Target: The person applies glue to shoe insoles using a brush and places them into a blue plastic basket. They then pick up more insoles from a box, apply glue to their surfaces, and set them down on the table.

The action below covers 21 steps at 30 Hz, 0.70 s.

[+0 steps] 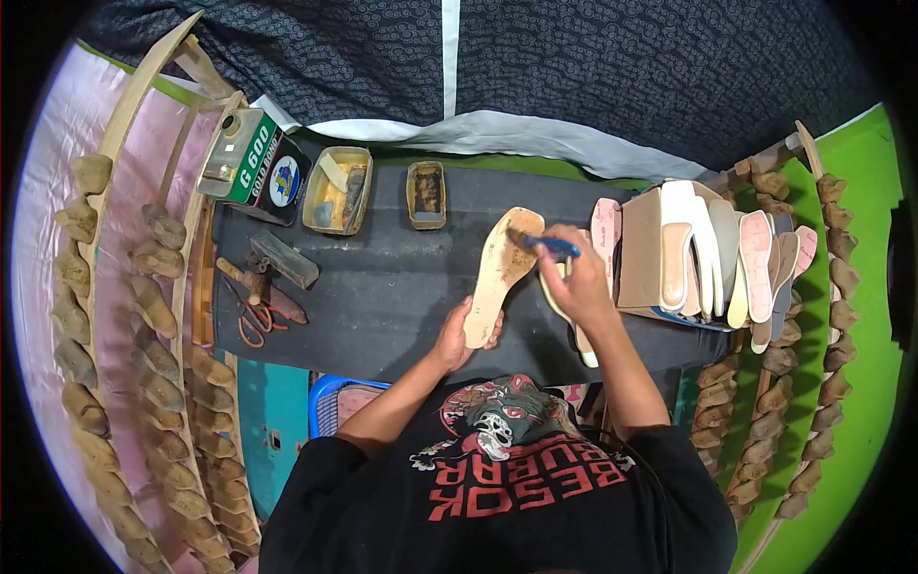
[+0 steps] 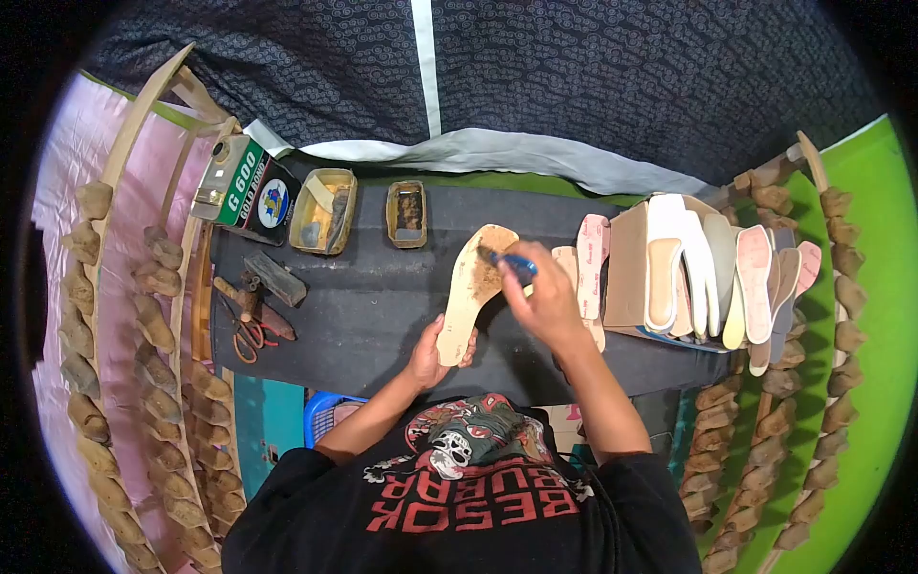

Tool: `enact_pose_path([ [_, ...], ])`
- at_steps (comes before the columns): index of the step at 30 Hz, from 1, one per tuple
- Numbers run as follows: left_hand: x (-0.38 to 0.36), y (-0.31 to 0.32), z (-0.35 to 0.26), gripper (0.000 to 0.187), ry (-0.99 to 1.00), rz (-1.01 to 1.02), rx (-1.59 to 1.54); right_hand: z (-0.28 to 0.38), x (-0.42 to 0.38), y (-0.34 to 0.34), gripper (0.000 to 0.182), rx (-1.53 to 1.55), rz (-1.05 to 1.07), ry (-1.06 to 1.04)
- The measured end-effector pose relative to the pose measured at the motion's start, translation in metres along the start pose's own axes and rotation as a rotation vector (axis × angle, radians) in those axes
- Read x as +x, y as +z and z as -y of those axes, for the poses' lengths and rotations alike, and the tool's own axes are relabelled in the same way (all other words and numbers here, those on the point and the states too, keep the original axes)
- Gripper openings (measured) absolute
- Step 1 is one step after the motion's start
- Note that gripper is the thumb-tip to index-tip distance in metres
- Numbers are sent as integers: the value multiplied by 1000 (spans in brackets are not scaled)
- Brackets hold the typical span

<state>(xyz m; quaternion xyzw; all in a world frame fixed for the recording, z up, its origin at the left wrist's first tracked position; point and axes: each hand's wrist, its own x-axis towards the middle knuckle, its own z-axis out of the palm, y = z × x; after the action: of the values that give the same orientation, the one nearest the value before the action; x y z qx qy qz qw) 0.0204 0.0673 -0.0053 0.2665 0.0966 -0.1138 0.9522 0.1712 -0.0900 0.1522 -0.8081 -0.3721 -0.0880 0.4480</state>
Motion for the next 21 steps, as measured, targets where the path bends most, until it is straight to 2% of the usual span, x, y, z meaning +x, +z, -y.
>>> enact_pose_path([
  [1,1,-1,1,53,4,2,6,6,-2,2,20,-6,34,-42],
  [5,-2,12,-7,50,27,22,12,18,-10,7,19,77,115,22],
  [8,-3,14,-9,52,74,142,7,5,-3,5,18,35,-50,62],
  [12,-4,15,-9,58,72,145,14,-1,6,2,17,34,-119,89],
  [17,-3,14,-4,61,85,140,-10,28,-8,6,20,114,123,10],
  [21,-3,17,-6,63,99,147,-21,23,-8,6,18,106,41,62],
])
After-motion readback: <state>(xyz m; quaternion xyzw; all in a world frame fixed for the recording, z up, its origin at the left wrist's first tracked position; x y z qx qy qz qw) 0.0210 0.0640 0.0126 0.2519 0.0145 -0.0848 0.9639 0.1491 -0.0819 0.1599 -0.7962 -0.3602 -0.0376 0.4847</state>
